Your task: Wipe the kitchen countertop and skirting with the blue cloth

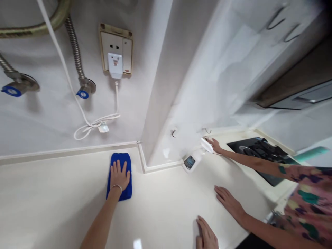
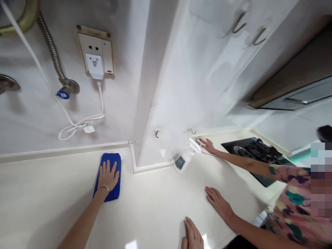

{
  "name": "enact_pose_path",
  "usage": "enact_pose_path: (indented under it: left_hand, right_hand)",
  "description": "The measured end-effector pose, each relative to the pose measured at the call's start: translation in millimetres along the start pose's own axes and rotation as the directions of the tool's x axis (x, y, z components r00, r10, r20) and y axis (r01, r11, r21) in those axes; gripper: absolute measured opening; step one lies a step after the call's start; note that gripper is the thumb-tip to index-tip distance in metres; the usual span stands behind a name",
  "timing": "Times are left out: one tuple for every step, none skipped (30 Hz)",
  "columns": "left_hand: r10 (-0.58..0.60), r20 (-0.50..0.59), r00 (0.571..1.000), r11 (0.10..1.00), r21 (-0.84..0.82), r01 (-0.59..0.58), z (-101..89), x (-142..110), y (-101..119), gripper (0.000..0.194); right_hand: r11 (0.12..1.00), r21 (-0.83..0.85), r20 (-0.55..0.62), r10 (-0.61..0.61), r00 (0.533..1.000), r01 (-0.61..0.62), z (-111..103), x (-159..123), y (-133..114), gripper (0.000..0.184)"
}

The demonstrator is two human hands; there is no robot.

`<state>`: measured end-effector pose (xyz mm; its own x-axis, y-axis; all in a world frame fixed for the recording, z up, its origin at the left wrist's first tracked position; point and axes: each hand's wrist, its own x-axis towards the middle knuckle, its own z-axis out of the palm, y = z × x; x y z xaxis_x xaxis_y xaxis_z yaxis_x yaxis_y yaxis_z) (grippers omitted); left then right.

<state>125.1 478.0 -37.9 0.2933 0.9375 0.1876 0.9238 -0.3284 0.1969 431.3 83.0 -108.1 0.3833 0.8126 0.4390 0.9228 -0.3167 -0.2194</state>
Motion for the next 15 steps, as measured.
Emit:
enact_pose_path:
  left_hand:
    - [0.055, 0.01, 0.998, 0.998, -0.027, -0.055, 1.4, -11.4, 15.2, 0.058]
    - [0.101, 0.016, 0.995, 0.993, -0.055, -0.1, 2.6, -24.2, 30.3, 0.058]
    - [0.132, 0.019, 0.991, 0.988, -0.08, -0.13, 3.8, -38.4, 45.1, 0.058]
    - [0.148, 0.021, 0.989, 0.984, -0.102, -0.146, 4.8, -53.8, 59.2, 0.059]
    - [0.155, 0.022, 0.988, 0.982, -0.117, -0.151, 5.7, -70.2, 72.1, 0.059]
    - [0.157, 0.022, 0.987, 0.98, -0.127, -0.153, 6.3, -87.5, 83.3, 0.06]
    - [0.166, 0.021, 0.986, 0.978, -0.134, -0.162, 6.4, -105.2, 92.3, 0.061]
    - [0.186, 0.019, 0.982, 0.974, -0.138, -0.181, 6.1, -122.8, 98.9, 0.062]
    - [0.219, 0.016, 0.976, 0.966, -0.142, -0.214, 5.2, -140.1, 103.1, 0.062]
    - [0.259, 0.014, 0.966, 0.956, -0.144, -0.254, 3.7, -156.5, 104.9, 0.063]
    - [0.299, 0.012, 0.954, 0.945, -0.144, -0.294, 1.5, -171.8, 104.4, 0.065]
    - [0.333, 0.013, 0.943, 0.934, -0.141, -0.328, -1.1, -185.9, 101.7, 0.067]
    - [0.357, 0.014, 0.934, 0.926, -0.134, -0.352, -4.2, -198.9, 97.1, 0.069]
    - [0.37, 0.016, 0.929, 0.923, -0.122, -0.366, -7.6, -210.9, 90.5, 0.07]
    - [0.373, 0.015, 0.928, 0.923, -0.105, -0.369, -11.3, -222.3, 82.2, 0.07]
  right_hand:
    - [1.0, -0.018, 0.001, -0.02, 1.0, 0.02, -0.2, 0.7, 1.1, 0.053]
    - [0.999, -0.029, 0.0, -0.033, 0.999, 0.033, -0.7, 1.8, 1.5, 0.053]
    - [0.999, -0.038, -0.003, -0.034, 0.999, 0.034, -1.5, 2.9, 0.9, 0.053]
    - [0.999, -0.043, -0.007, -0.026, 1.0, 0.025, -2.5, 3.7, -0.5, 0.053]
    - [0.999, -0.043, -0.011, -0.015, 1.0, 0.015, -3.7, 4.2, -2.4, 0.054]
    - [0.999, -0.041, -0.014, -0.01, 1.0, 0.009, -5.0, 4.3, -4.3, 0.054]
    - [0.999, -0.037, -0.021, -0.01, 1.0, 0.009, -6.1, 3.9, -5.9, 0.055]
    - [0.999, -0.032, -0.034, -0.017, 0.999, 0.016, -7.0, 3.2, -6.8, 0.055]
    - [0.999, -0.025, -0.044, -0.026, 0.999, 0.025, -7.4, 2.1, -6.8, 0.055]
    - [0.999, -0.016, -0.051, -0.034, 0.998, 0.033, -7.3, 0.9, -6.0, 0.055]
    - [0.999, -0.006, -0.056, -0.041, 0.998, 0.04, -6.5, -0.1, -4.5, 0.054]
    - [0.999, 0.005, -0.059, -0.048, 0.997, 0.048, -5.2, -0.8, -2.8, 0.053]
    - [0.998, 0.019, -0.065, -0.05, 0.997, 0.052, -3.6, -1.0, -1.1, 0.052]
    - [0.998, 0.04, -0.072, -0.045, 0.996, 0.048, -2.1, -0.5, 0.3, 0.052]
    - [0.997, 0.073, -0.081, -0.029, 0.996, 0.035, -1.2, 0.5, 1.1, 0.052]
